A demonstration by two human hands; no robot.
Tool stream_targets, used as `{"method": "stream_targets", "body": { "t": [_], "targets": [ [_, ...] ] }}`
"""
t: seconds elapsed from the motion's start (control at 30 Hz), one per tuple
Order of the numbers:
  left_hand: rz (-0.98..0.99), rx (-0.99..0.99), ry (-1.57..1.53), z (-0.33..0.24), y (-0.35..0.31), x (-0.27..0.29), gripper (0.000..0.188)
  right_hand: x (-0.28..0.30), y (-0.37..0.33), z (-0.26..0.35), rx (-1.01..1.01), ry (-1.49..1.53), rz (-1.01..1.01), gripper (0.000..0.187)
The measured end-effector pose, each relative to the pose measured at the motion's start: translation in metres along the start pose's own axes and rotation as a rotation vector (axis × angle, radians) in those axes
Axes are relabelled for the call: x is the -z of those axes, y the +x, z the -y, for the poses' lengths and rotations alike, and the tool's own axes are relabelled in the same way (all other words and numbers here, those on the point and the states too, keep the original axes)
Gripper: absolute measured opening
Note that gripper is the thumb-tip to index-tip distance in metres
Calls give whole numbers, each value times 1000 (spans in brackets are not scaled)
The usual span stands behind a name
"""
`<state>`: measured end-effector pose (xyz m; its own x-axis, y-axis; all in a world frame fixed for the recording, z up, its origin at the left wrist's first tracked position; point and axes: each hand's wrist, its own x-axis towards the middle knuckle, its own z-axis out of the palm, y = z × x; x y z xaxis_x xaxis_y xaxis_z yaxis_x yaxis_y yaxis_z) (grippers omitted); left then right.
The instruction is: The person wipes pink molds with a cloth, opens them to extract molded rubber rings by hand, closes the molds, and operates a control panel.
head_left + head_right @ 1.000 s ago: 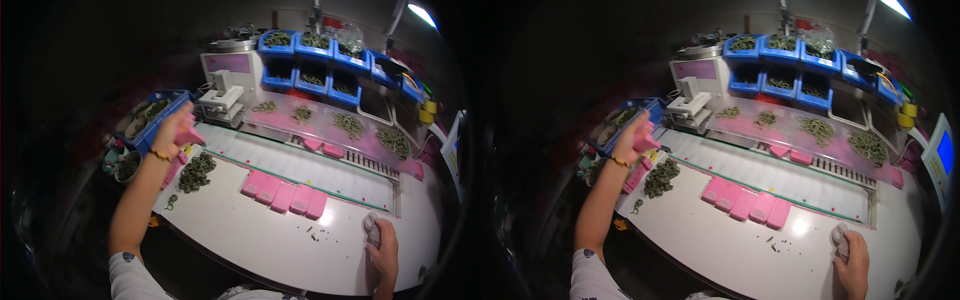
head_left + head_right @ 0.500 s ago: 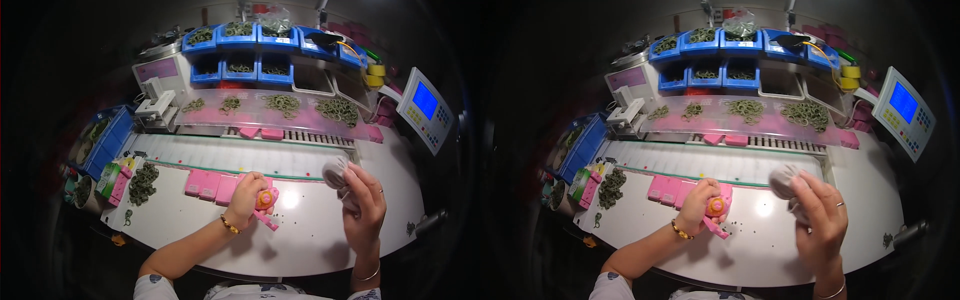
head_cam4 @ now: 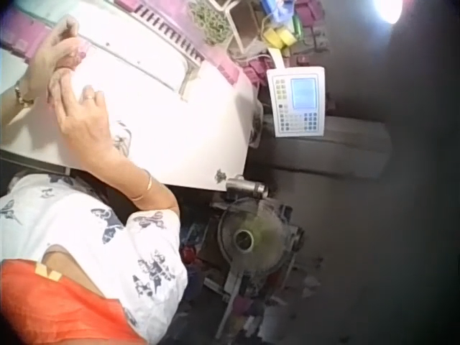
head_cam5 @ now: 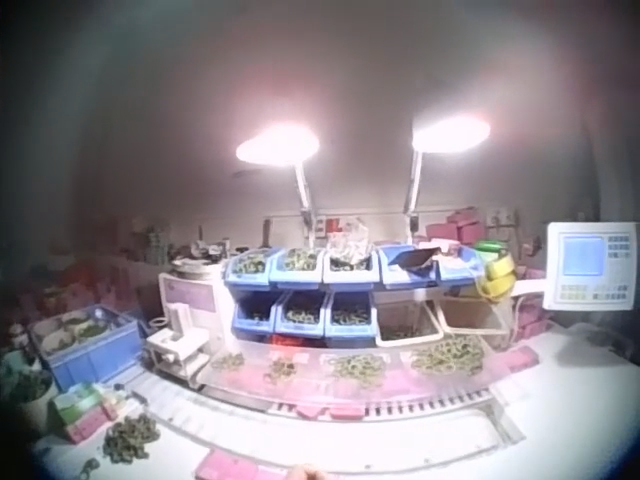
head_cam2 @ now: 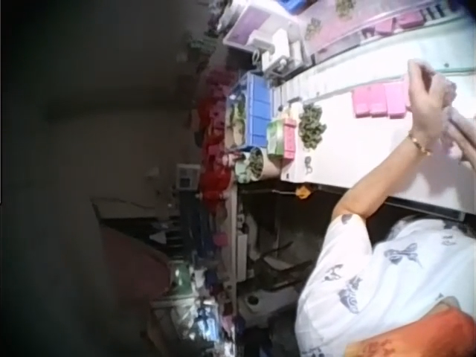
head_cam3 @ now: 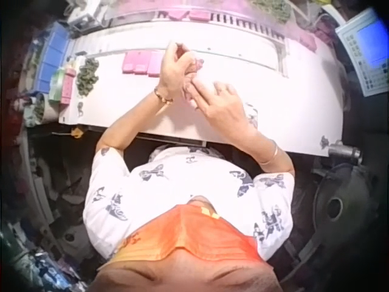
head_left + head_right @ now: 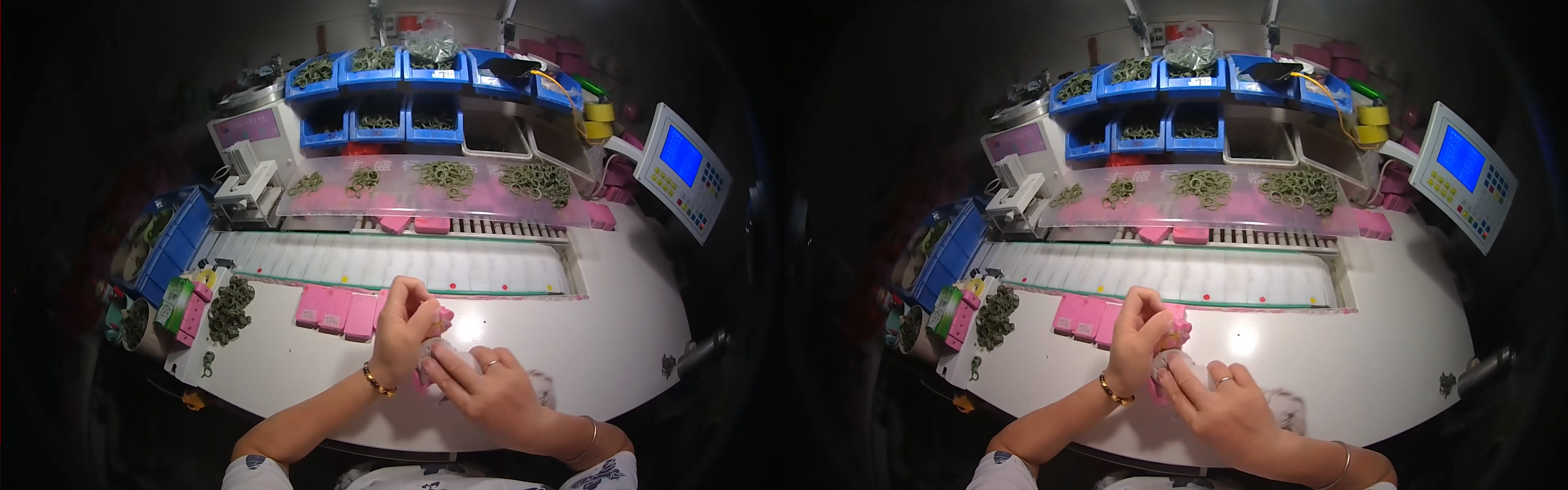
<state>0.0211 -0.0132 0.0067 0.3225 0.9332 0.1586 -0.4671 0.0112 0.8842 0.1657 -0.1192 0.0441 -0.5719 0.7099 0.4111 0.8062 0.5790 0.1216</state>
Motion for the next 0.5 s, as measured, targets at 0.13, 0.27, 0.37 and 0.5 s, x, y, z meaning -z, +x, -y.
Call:
{"method": "stream_targets", "body": {
  "t": [0.13, 0.27, 0.37, 0.5],
  "targets": [
    [-224, -205, 167, -1, 2, 25, 15, -2, -7, -17, -99, 56, 94, 43],
    [-239, 188, -159, -25, 10, 29, 38, -3, -32, -48, -294, 79, 28, 46],
    [-113, 291, -445, -17, 9, 37, 44, -12, -46, -64, -424, -67, 133, 49],
    [-82, 332, -282, -7, -3, 26, 34, -18, -46, -67, -446, -90, 166, 52]
  ]
}}
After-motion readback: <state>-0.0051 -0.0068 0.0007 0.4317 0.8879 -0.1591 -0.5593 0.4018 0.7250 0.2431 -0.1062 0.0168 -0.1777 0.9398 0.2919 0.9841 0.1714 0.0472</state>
